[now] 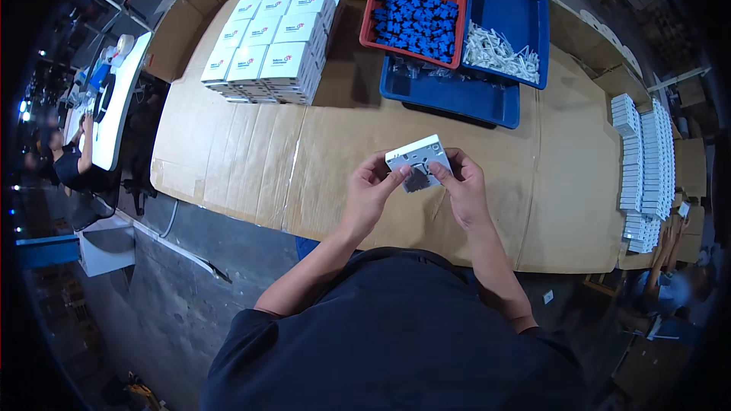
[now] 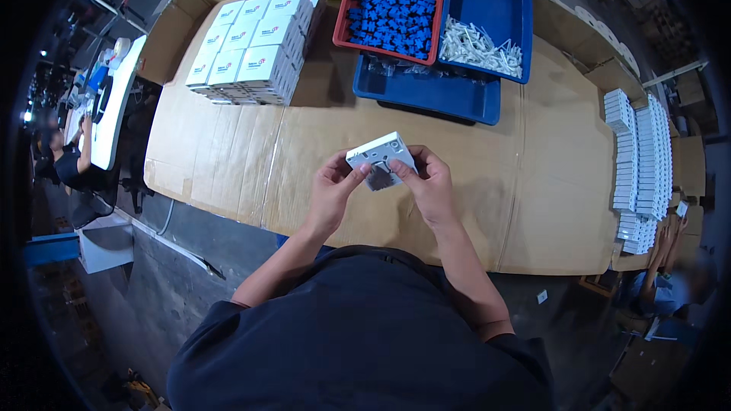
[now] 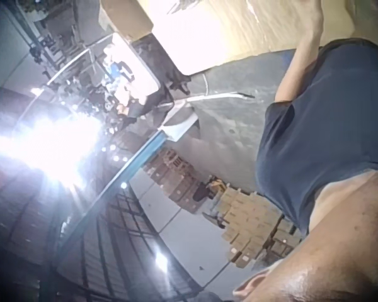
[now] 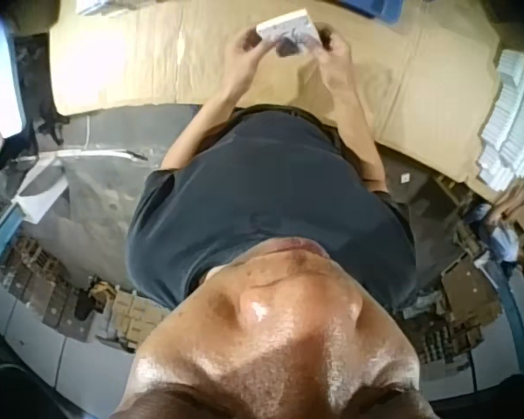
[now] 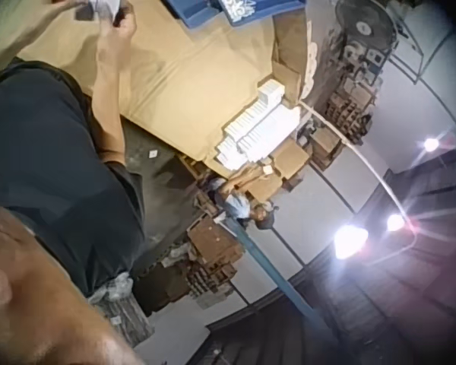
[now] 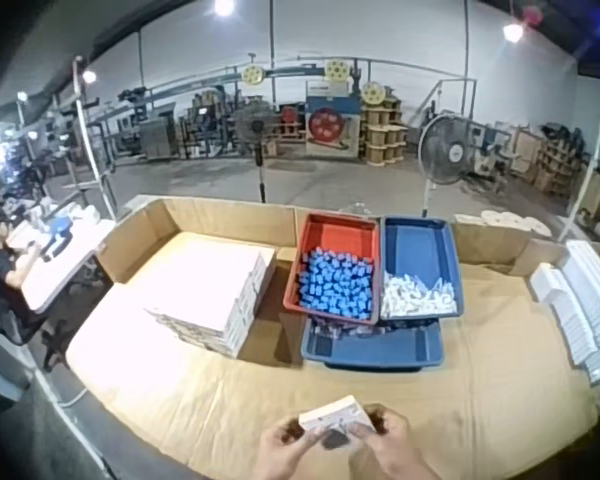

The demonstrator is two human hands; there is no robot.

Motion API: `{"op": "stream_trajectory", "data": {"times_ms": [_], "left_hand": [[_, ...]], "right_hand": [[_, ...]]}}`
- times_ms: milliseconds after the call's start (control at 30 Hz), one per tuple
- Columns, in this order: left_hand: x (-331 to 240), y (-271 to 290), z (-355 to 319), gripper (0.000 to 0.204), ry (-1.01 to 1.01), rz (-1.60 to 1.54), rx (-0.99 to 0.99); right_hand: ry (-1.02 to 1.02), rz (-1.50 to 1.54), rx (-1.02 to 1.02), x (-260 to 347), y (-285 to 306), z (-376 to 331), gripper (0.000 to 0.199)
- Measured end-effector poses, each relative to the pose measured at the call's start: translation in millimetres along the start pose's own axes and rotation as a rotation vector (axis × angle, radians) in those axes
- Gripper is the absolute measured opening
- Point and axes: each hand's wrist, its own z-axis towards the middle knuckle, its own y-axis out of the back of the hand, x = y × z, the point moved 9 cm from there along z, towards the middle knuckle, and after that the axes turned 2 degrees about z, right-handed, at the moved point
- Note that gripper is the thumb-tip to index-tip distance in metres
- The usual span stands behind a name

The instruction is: The recorder is assembling small electronic or mechanical units by placing components inside a white housing and securing them.

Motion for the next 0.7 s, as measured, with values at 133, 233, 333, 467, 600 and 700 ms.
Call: {"op": "stream_trajectory", "data": {"times_ms": [133,233,333,467,600,700], "left_hand": [[-8,-6,1,0.038,-0.041,0.022,0.063],[-12,-4,3,0.039,-0.044,0.084,0.068],[-11,-5,4,0.039,-0.068,0.150,0.115],[11,-6,11,0.057,0.084,-0.207,0.178],[36,-34,-16,0.062,0.487,-0.267,0.563],[47,-30,-16,0.046,0.552,-0.512,0.421]], "right_hand": [[0.043,0.013,0.022,9,-1,-4,0.022],[0.054,-0.031,0.004,9,-2,-2,0.022],[-0.011,0.008,0.001,7,-3,-2,0.021],[0.071,0.110,0.038,6,-2,-3,0.025],[0.071,0.241,0.202,4,-5,-2,0.034],[0.090,0.175,0.185,12,-10,1,0.036]]}}
